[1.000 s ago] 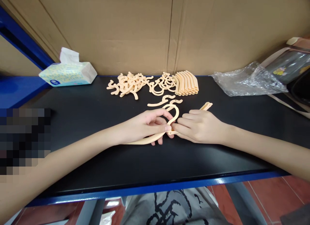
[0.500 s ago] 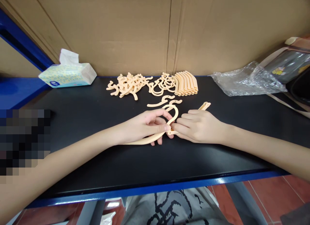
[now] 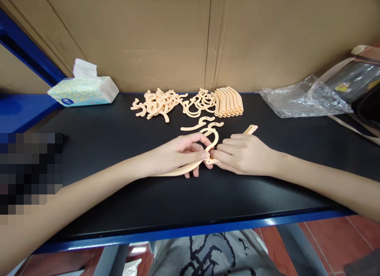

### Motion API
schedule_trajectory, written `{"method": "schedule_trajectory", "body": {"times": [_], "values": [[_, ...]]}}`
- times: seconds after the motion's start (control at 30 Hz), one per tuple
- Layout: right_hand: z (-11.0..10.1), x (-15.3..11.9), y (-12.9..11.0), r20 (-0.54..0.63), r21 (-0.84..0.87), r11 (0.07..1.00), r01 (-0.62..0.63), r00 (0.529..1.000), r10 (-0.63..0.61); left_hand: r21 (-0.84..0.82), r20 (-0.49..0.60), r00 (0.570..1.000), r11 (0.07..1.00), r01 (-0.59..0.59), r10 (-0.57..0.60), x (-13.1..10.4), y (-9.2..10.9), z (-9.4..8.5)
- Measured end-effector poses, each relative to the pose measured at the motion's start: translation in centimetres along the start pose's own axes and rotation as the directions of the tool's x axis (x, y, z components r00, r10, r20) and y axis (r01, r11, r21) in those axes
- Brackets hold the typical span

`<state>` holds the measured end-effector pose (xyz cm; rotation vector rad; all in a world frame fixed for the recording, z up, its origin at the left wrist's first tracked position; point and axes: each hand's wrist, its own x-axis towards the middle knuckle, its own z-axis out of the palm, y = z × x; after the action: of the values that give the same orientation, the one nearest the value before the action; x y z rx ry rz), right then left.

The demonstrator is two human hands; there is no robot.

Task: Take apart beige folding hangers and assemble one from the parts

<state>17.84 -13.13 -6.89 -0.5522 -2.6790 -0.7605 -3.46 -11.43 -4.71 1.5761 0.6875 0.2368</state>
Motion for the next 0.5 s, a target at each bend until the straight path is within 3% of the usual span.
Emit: {"method": "schedule_trajectory", "body": {"times": [0.5], "values": [[0.05,0.01,0.09,0.019,0.060,0.998,-0.034,0.999,0.033,0.007,-0.026,1.000,1.000,0.006,-0.006,0.04,-0.07,0.04]]}}
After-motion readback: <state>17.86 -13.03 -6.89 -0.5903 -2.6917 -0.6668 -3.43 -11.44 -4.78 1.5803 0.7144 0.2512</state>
